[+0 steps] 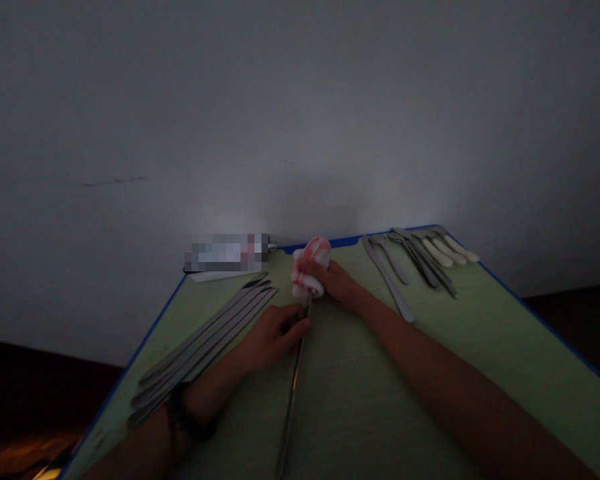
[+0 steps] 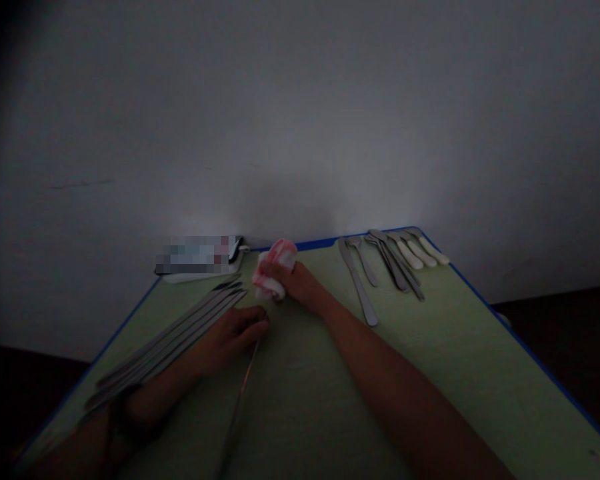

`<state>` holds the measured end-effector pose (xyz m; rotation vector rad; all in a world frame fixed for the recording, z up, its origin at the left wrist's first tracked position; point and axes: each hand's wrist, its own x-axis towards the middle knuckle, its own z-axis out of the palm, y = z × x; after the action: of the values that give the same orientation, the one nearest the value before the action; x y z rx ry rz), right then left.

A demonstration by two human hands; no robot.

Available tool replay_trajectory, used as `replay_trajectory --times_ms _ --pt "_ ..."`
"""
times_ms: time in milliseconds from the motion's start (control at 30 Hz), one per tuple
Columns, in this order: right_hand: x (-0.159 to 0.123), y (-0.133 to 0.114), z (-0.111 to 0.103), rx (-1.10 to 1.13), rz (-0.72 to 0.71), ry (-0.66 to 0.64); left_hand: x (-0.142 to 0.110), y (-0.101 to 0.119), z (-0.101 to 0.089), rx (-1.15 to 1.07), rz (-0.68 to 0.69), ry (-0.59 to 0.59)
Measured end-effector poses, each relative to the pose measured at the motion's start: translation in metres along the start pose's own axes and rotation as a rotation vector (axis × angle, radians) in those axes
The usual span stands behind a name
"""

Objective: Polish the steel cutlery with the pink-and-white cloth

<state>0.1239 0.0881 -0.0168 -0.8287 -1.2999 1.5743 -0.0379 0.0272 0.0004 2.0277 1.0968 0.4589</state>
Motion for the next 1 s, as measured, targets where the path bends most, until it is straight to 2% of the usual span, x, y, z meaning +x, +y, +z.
replay_trajectory --times_ms 100,267,467,667,1000 --pt "-0.001 -0.003 0.001 -0.022 -0.005 0.009 -0.001 0.001 0.0 -0.021 -0.004 -0.015" --pt "-0.001 -0.005 0.0 -0.1 -0.01 -0.066 0.001 0.0 0.002 -0.027 -0.008 0.056" --pt "-0.001 -0.003 -0.001 -0.129 -0.021 -0.109 0.004 -0.003 0.003 -0.031 -0.097 0.147" --pt "-0.002 -0.004 0.0 -0.148 -0.032 -0.12 0.003 -0.004 0.002 0.019 -0.084 0.148" --pt "-0.004 -0.011 0.0 -0.2 -0.073 -0.176 0.004 -0.005 0.004 -0.052 -0.057 0.168"
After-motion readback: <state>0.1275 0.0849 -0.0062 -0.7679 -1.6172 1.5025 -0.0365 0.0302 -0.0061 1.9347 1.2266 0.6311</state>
